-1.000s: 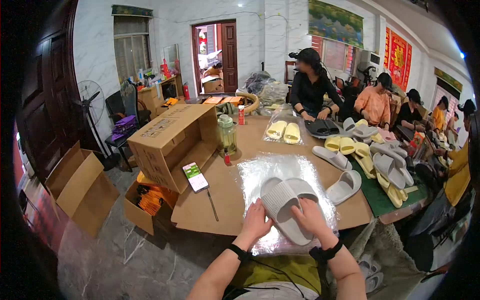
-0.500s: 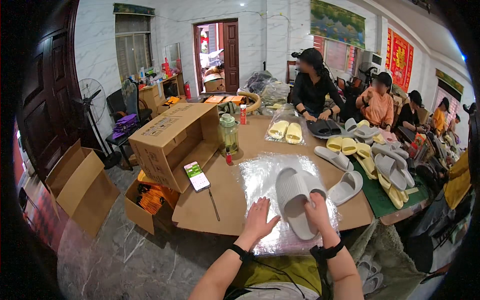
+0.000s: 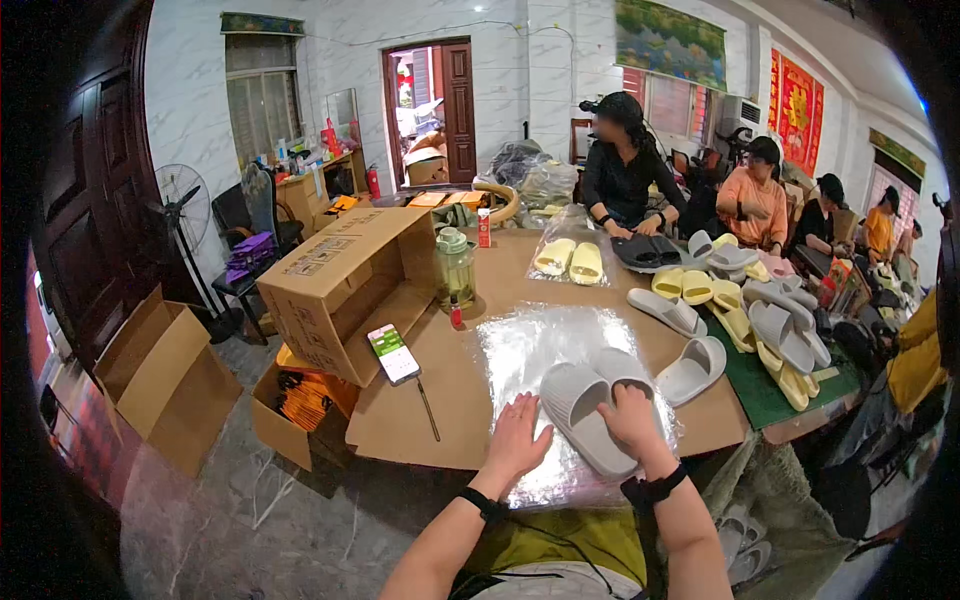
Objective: The person is sorting and packaging foam slippers into plastic bags and boxes.
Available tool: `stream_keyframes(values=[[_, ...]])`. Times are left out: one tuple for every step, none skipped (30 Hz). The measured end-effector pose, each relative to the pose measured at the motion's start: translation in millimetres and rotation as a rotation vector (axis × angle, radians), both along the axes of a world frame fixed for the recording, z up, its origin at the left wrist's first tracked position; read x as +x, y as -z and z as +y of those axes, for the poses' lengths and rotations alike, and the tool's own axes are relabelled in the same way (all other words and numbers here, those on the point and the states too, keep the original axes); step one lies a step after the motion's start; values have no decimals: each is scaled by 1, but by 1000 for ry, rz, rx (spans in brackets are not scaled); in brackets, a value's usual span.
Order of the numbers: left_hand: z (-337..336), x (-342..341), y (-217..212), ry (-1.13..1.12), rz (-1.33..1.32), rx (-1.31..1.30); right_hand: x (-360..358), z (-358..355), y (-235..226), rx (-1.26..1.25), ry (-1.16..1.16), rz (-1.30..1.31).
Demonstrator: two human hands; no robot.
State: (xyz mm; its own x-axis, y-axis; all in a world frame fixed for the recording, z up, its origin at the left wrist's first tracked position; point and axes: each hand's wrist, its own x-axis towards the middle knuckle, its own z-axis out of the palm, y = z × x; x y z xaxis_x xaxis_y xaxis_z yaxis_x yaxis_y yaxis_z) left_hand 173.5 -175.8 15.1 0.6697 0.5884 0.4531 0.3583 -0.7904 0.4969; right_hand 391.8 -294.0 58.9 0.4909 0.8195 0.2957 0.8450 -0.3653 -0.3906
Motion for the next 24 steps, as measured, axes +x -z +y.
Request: stream_keyframes(values=[[1, 1, 1, 4, -3, -2, 0, 0, -1, 1, 1, 0], [1, 1, 2, 5, -3, -2, 1, 1, -2, 7, 13, 9], [1, 1, 2, 2, 5, 6, 2, 1, -4, 13, 23, 17], [1, 1, 2, 0, 14, 14, 4, 4, -3, -32, 24, 26], [2, 1, 2, -1, 12, 15, 5, 4, -4, -31, 24, 25], [2, 1, 2, 1, 11, 16, 4, 3, -5, -34, 13, -10], [2, 0, 1, 3, 9, 18, 3, 2, -5, -37, 2, -44], [2, 0, 1, 2, 9, 18, 3, 2, -5, -38, 2, -44], [0, -1, -2, -2, 14, 7, 5, 1, -4, -11, -6, -48], [-1, -1, -4, -5, 20, -4, 6, 0, -3, 16, -14, -51], [-2, 0, -4, -4, 20, -6, 6, -1, -2, 15, -13, -52], [-1, -1, -3, -1, -1, 0, 5, -1, -1, 57, -24, -32], [-1, -1, -2, 2, -21, 5, 4, -1, 0, 99, -34, -11], [-1, -1, -1, 0, -20, 5, 3, -2, 1, 99, -37, -10], [-1, -1, 0, 6, -30, 4, 2, -3, 2, 165, -35, 22], [0, -1, 2, 12, -40, 2, 1, -5, 3, 231, -33, 55], [0, -1, 3, 10, -39, 2, 0, -6, 4, 230, -35, 57], [-1, 0, 3, 11, -51, 6, -1, -8, 4, 354, 2, 50], [-1, 1, 4, 11, -63, 10, -2, -11, 2, 477, 39, 43], [-1, 1, 4, 11, -62, 6, 3, -15, -4, 384, 36, 88], [1, 2, 5, 17, -80, -3, 0, -20, -14, 380, 39, 88], [1, 1, 6, 17, -96, -14, -7, -23, -23, 476, 7, 109], [2, -1, 6, 14, -94, -19, -11, -26, -27, 571, -26, 131], [2, -2, 3, 25, -100, -17, -12, -28, -28, 558, -13, 169]])
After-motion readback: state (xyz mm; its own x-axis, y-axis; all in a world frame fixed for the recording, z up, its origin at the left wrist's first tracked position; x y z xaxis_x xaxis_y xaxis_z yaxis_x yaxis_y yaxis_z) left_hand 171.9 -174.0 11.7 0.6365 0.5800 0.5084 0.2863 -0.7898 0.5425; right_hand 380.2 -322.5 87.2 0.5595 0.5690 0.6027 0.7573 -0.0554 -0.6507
